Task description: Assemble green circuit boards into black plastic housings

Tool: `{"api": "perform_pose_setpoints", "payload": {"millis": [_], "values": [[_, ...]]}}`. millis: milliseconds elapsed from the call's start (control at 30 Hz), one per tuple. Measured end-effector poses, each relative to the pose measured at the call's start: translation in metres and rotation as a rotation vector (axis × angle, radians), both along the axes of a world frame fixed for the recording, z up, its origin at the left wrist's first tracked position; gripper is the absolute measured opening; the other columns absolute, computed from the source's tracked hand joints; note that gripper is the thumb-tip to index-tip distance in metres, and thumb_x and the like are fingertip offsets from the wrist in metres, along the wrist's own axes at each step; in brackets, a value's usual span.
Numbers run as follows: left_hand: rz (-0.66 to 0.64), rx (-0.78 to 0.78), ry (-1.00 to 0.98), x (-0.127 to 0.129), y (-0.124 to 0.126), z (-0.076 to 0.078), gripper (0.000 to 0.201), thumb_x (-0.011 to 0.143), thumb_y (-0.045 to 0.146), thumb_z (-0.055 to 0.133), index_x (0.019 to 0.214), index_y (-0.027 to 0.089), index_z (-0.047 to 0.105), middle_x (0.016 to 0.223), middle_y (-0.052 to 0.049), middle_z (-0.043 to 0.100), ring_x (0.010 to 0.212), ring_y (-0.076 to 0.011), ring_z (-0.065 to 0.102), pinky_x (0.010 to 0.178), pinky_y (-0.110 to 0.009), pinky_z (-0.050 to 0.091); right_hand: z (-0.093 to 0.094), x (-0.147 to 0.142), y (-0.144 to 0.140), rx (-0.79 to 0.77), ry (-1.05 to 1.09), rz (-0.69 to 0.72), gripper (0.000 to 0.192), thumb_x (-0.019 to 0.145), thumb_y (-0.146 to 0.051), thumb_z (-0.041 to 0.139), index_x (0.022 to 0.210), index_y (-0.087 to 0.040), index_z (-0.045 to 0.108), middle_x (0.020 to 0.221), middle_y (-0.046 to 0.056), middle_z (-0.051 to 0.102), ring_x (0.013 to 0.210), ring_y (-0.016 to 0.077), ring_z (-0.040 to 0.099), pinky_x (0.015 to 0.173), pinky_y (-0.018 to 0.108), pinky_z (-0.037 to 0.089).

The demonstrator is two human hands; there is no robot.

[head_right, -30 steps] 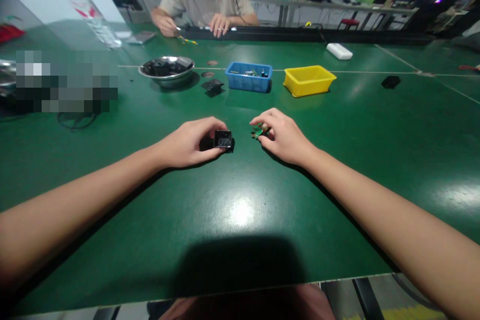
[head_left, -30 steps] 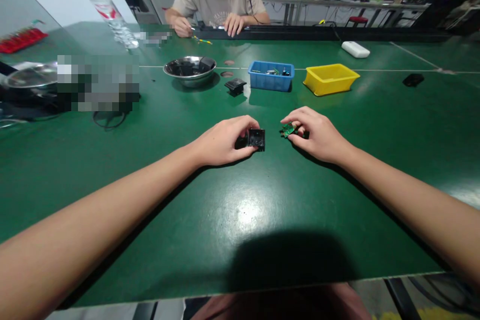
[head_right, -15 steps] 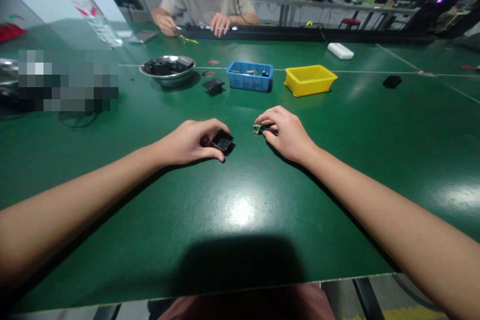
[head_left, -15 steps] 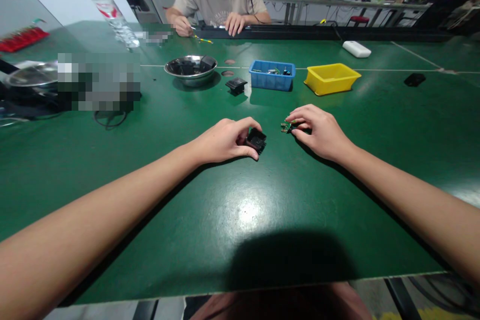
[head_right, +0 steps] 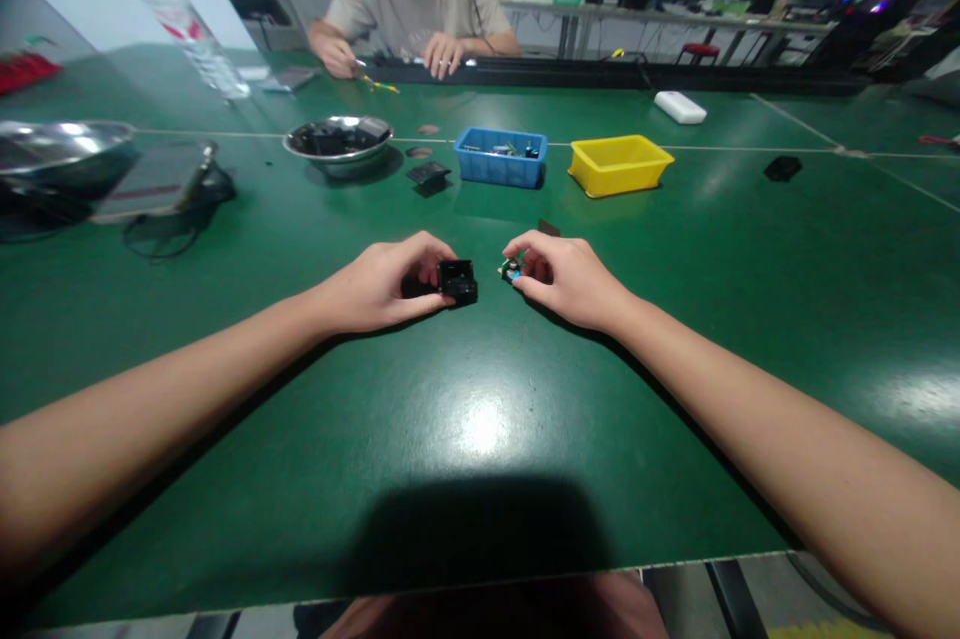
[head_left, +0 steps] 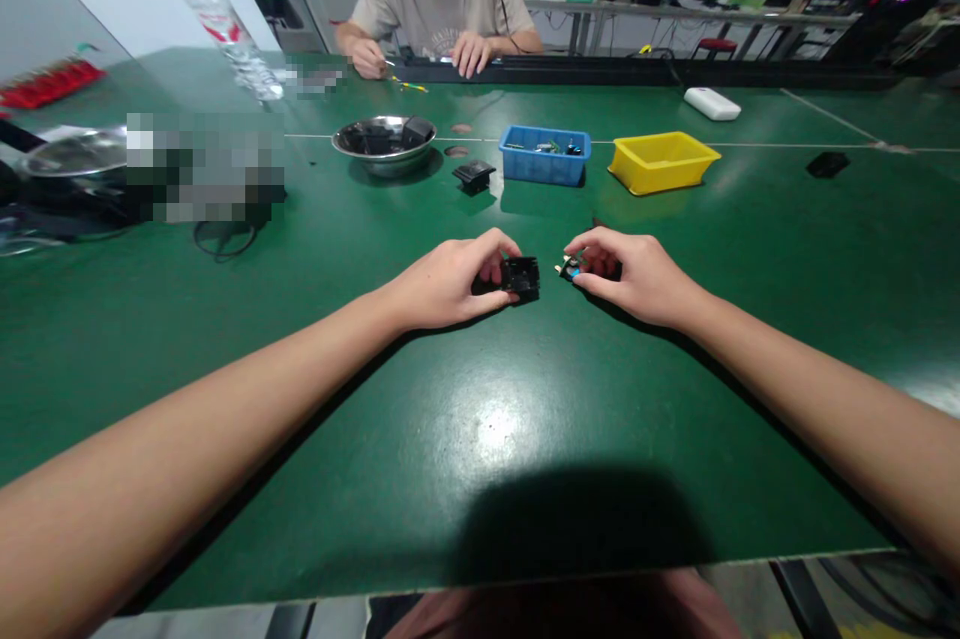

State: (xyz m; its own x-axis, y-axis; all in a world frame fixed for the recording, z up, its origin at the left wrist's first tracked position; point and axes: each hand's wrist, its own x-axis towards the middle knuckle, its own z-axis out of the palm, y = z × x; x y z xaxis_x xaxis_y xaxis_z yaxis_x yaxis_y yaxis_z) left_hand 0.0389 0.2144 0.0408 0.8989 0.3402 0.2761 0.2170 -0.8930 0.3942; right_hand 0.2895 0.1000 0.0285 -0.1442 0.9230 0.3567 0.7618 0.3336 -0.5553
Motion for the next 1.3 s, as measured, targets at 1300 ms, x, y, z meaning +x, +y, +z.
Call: {"api": "perform_pose_setpoints", "payload": {"millis": [1300], "values": [[-0.122, 0.227, -0.143, 0.002, -0.001, -0.005, 0.033, 0.098, 0.044, 0.057, 0.115, 0.016, 0.061, 0.1, -0.01, 0.069, 0.09, -0.0195, 0.066, 0.079, -0.029, 0.052, -0.004, -0.019, 0.0, 0.443, -0.185, 0.182, 0.027, 0.091, -0.036, 0.069, 0.113, -0.021, 0.064, 0.095, 0.009, 0.071, 0.088, 0.023, 0.066, 0.081, 0.038, 0.056]]}}
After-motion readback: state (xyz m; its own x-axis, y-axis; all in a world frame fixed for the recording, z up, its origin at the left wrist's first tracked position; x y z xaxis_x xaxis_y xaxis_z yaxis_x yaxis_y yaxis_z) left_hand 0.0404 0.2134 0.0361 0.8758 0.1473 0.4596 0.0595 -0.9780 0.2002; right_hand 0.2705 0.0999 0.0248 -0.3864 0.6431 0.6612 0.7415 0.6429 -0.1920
